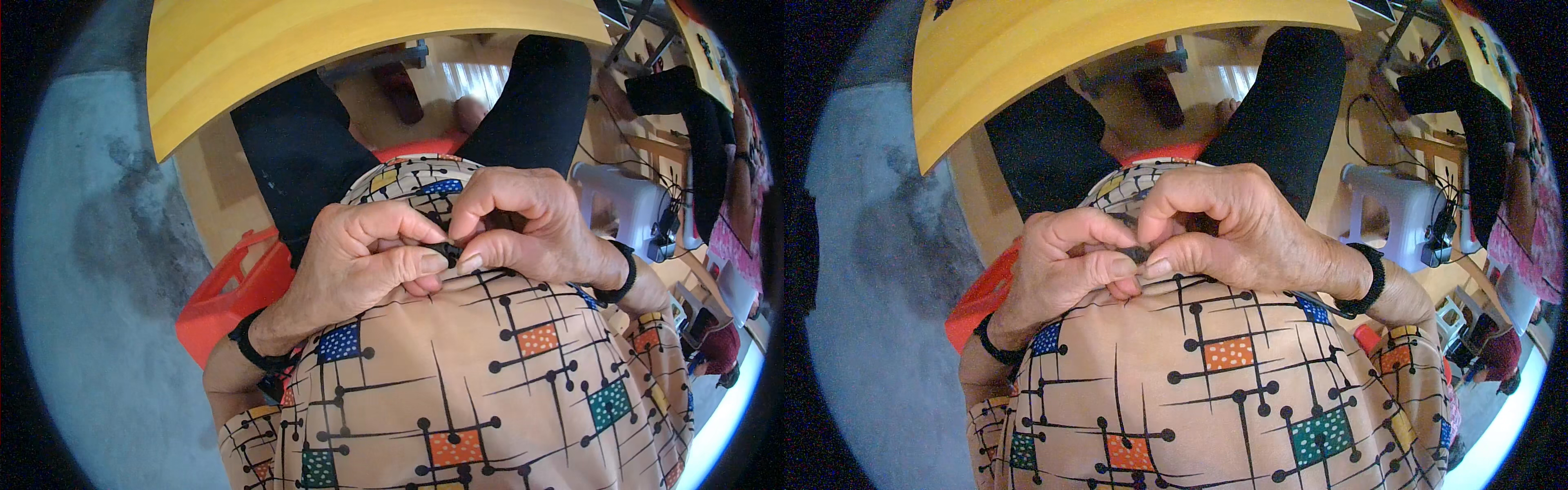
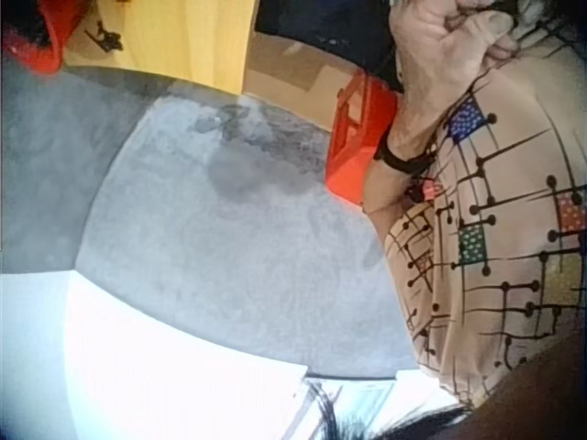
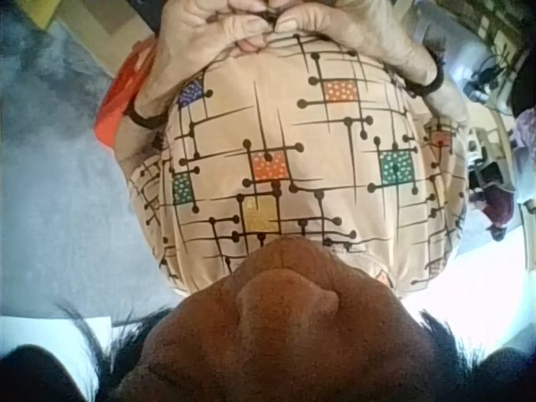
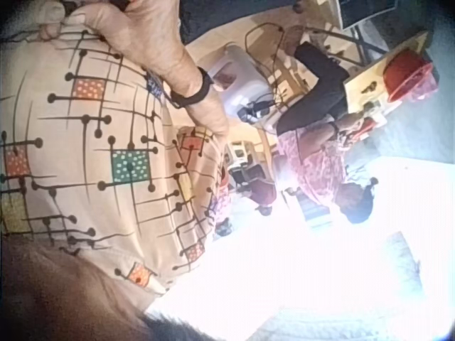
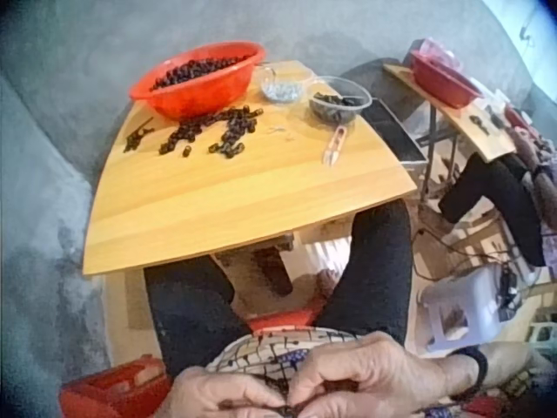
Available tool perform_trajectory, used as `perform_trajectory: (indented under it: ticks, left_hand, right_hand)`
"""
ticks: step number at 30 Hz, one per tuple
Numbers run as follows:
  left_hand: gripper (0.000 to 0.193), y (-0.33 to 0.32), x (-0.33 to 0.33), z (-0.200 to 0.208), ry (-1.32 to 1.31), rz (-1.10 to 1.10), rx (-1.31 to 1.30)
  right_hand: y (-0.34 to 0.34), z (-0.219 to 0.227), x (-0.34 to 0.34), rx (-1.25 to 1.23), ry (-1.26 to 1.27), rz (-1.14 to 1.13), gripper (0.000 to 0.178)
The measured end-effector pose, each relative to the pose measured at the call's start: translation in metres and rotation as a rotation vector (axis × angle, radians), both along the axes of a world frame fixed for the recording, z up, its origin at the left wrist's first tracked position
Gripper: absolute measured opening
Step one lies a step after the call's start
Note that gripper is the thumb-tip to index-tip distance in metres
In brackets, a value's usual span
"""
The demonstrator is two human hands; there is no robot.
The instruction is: Assembling small black plastic components by inserting small metal pins and snapping them together.
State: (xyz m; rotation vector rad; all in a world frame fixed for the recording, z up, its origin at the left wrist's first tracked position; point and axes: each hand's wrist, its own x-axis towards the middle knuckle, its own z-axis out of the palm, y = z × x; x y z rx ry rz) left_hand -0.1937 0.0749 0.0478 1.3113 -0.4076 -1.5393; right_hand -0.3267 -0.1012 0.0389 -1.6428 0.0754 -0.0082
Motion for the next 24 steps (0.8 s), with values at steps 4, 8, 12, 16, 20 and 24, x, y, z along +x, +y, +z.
perform_trajectory:
  ticks: [4, 8, 12, 16, 20, 24]
  left_hand:
    - [0.016, 0.002, -0.003, -0.003, -0.195, 0.005, -0.122]
    - [0.02, 0.003, -0.003, -0.007, -0.358, 0.008, -0.269]
    - [0.021, 0.004, -0.003, -0.005, -0.158, 0.048, -0.197]
    - [0.021, 0.005, -0.001, -0.009, -0.206, 0.001, -0.259]
    - [0.018, 0.005, -0.001, -0.007, -0.132, 0.047, -0.274]
    - [0.017, 0.007, -0.002, -0.008, -0.037, 0.067, -0.259]
  right_hand:
    - [0.0, 0.008, -0.001, -0.165, -0.069, 0.002, 0.026]
    - [0.0, 0.006, -0.003, -0.218, -0.14, 0.007, 0.024]
    - [0.001, 0.008, -0.005, -0.218, -0.174, 0.013, 0.022]
    - [0.001, 0.009, -0.007, -0.226, -0.224, 0.026, 0.019]
    - [0.004, 0.006, -0.007, -0.235, -0.241, -0.031, 0.017]
    - [0.005, 0.007, -0.007, -0.187, -0.191, -0.027, 0.018]
